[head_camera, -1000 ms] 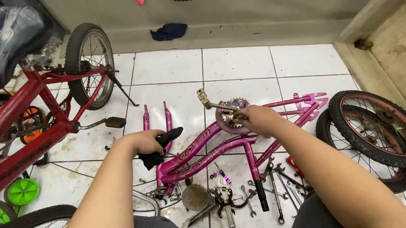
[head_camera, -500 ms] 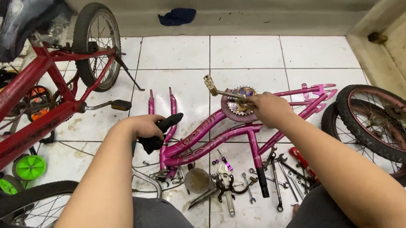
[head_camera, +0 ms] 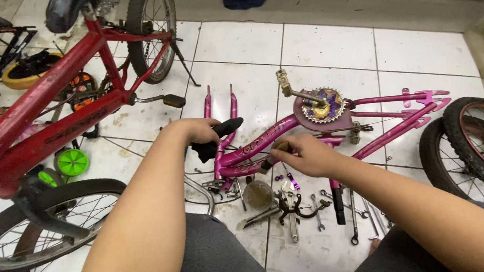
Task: The person sits on the floor and wipes the frame of a disassembled pink bicycle using a black cloth. They clean the top tube, down tube, and fork area, moving the cloth over the metal surfaces to remove dirt.
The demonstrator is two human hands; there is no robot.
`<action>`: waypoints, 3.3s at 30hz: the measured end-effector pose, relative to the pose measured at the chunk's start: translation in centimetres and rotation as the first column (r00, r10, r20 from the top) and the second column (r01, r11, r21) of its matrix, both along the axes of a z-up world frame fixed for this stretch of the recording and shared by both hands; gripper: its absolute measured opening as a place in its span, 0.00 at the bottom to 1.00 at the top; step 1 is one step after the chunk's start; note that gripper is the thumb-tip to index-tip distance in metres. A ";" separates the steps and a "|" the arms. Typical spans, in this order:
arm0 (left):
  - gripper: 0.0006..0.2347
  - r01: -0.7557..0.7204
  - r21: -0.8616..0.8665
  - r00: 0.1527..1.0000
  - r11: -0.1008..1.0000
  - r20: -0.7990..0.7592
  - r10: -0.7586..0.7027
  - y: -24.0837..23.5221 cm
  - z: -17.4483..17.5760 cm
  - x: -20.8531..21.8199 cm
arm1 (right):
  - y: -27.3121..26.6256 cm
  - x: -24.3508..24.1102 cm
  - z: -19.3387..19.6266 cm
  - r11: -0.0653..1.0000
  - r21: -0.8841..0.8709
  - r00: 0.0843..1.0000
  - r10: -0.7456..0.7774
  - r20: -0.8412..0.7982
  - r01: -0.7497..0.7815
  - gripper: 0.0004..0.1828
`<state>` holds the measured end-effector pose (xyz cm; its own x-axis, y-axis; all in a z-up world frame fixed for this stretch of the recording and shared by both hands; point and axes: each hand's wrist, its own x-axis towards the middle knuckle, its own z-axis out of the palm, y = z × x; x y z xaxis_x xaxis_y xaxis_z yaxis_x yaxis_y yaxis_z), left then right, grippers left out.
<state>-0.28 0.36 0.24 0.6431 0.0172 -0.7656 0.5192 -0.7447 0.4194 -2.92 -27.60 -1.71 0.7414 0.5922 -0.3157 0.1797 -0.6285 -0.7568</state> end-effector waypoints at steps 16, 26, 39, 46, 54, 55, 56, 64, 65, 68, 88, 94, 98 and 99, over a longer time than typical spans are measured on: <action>0.27 0.000 0.030 1.000 1.000 0.008 -0.001 -1.1 4.3 -2.9 | 2.0 -6.7 -8.3 0.930 -0.236 0.959 0.277 -0.062 -0.283 0.17; 0.25 0.022 0.044 0.995 0.999 0.093 -0.026 -2.5 4.9 -2.9 | 0.8 -7.0 -8.2 0.932 -0.240 0.963 0.262 -0.065 -0.270 0.17; 0.22 0.176 -0.065 0.952 0.982 0.264 -0.153 -10.8 2.7 -1.3 | -7.5 -4.0 -8.8 0.890 0.094 0.881 -0.420 -0.216 0.447 0.22; 0.27 -0.107 -0.533 0.990 0.839 0.021 0.139 -19.4 3.6 -3.4 | -15.2 -6.0 -3.9 0.442 0.193 0.460 -0.646 -0.609 0.876 0.37; 0.20 -0.491 -0.801 0.870 0.344 -0.427 0.247 -30.1 -6.6 -3.2 | -19.7 -8.6 -1.8 0.149 0.344 0.374 -0.417 -0.828 0.927 0.49; 0.20 -0.489 -0.801 0.871 0.347 -0.427 0.241 -30.9 -7.4 -3.3 | -20.3 -8.8 -3.2 0.143 0.344 0.371 -0.420 -0.828 0.928 0.49; 0.21 -0.471 -0.807 0.881 0.355 -0.412 0.233 -31.8 -8.2 -3.4 | -20.9 -9.0 -4.7 0.157 0.358 0.391 -0.430 -0.814 0.920 0.40; 0.33 -0.237 -0.777 0.970 0.583 -0.161 0.180 -34.9 -9.4 -5.5 | -23.0 -10.6 -8.3 0.079 0.320 0.296 -0.630 -0.718 0.944 0.24; 0.33 -0.232 -0.773 0.971 0.590 -0.150 0.185 -34.9 -9.7 -5.6 | -23.2 -10.7 -8.4 0.049 0.306 0.265 -0.644 -0.718 0.951 0.22; 0.42 -0.126 -0.757 0.987 0.642 -0.032 0.156 -34.5 -11.7 -6.3 | -23.8 -10.7 -9.6 -0.001 0.269 0.201 -0.658 -0.725 0.963 0.17; 0.23 -0.555 -0.810 0.612 0.190 -0.243 0.753 -32.5 -17.8 -7.0 | -21.1 -7.1 -20.0 0.334 0.038 0.336 -0.931 -0.147 0.942 0.18; 0.18 -0.178 -0.411 0.757 0.894 0.523 0.391 -31.1 -21.3 -5.6 | -15.7 -6.4 -17.1 0.594 0.165 0.557 -0.800 0.223 0.787 0.25; 0.28 -0.391 -0.384 0.666 0.837 0.510 0.545 -31.6 -20.8 -6.5 | -14.3 -7.0 -18.2 0.873 -0.123 0.655 -0.255 0.711 0.473 0.24; 0.30 -0.483 -0.438 0.595 0.758 0.472 0.651 -31.6 -21.0 -6.4 | -14.1 -6.5 -18.9 0.868 -0.248 0.693 -0.143 0.706 0.431 0.27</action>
